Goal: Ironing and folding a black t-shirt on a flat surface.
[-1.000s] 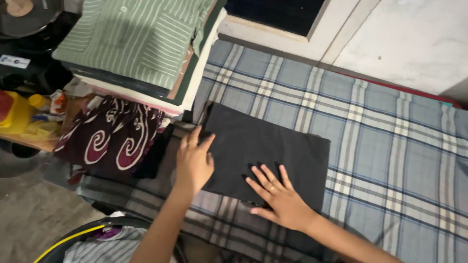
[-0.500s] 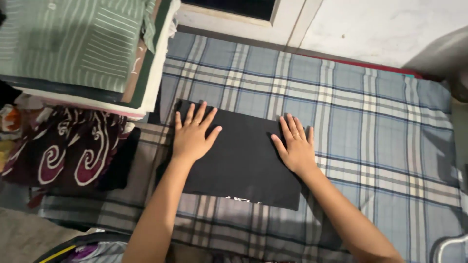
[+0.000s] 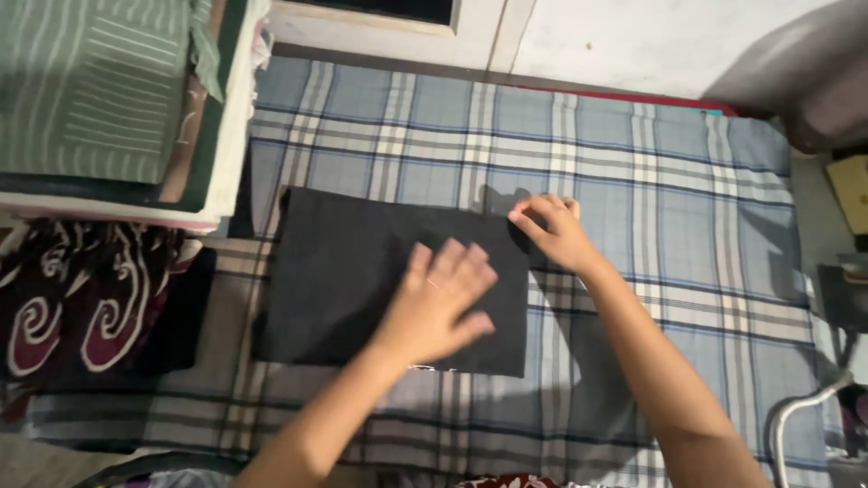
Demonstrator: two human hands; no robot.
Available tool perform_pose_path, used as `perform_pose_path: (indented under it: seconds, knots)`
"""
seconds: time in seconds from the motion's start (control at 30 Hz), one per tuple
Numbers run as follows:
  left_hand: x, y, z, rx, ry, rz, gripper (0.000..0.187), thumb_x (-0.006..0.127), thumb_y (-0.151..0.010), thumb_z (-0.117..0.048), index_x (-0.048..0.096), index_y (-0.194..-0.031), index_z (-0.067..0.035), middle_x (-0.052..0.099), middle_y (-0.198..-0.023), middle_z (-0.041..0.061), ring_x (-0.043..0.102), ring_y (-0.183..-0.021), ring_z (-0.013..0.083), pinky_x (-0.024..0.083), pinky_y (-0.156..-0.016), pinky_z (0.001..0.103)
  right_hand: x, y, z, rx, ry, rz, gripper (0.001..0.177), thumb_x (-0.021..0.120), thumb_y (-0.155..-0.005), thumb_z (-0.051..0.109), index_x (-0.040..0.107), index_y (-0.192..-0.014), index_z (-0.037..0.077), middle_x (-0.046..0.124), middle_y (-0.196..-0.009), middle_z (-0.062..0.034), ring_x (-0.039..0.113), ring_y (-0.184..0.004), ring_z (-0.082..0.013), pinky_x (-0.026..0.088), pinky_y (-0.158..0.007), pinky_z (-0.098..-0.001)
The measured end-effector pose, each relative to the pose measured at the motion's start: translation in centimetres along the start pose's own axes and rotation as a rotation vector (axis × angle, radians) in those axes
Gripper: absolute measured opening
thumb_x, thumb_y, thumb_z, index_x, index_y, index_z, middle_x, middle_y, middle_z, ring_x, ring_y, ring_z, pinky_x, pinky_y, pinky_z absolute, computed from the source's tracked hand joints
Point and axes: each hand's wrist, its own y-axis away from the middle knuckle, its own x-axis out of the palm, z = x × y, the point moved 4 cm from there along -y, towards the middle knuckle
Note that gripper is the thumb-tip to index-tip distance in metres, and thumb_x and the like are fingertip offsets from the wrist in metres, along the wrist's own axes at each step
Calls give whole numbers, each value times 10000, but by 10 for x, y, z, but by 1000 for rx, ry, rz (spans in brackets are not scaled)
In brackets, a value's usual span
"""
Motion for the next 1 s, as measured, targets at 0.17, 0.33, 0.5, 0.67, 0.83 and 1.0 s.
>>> perform_pose_path:
  seconds: [0.17,0.33,0.5,0.67,0.83,1.0]
  knots:
    - [50,12,-36,221,153,52,785,631,-884,-598,502,-1515,-149,355,-1641,134,245,-1533,390,134,-1201,679,-8,-7,24,-1,159,72,244,712,-948,369,721,-1115,192,754,-1003,34,601,-1059,-202,259,-1113,-516]
    - [62,19,-48,259,114,85,755,638,-869,-537,503,-1534,-206,294,-1673,162,224,-1543,412,110,-1199,677,3,2,37,-50,286,32,356,709,-940,397,685,-1232,195,691,-1147,-5,564,-1187,-246,261,-1155,-570]
    - [61,29,-55,333,178,108,578,620,-930,-509,587,-1469,-304,333,-1678,124,226,-1550,459,111,-1206,706,27,16,59,-332,370,-8,483,563,-1028,347,543,-1491,207,507,-1530,-91,423,-1440,-308,132,-1160,-682]
    - [66,43,-61,394,226,106,510,631,-952,-456,622,-1440,-306,443,-1620,89,306,-1531,424,166,-1209,682,29,22,59,-301,454,-146,527,584,-1015,381,523,-1488,157,535,-1507,-140,434,-1410,-353,212,-1129,-631]
    - [63,30,-76,434,108,51,481,690,-889,-302,681,-1357,-190,620,-1401,46,517,-1354,316,373,-1146,531,20,26,39,11,363,-291,489,691,-962,380,576,-1317,64,608,-1335,-171,539,-1236,-374,419,-1052,-491]
    - [69,4,-104,293,-168,184,255,724,-783,-229,678,-960,-53,638,-1032,116,626,-941,270,462,-786,416,10,15,18,113,55,-116,382,773,-810,189,627,-1130,38,662,-980,-161,645,-890,-317,533,-786,-427]
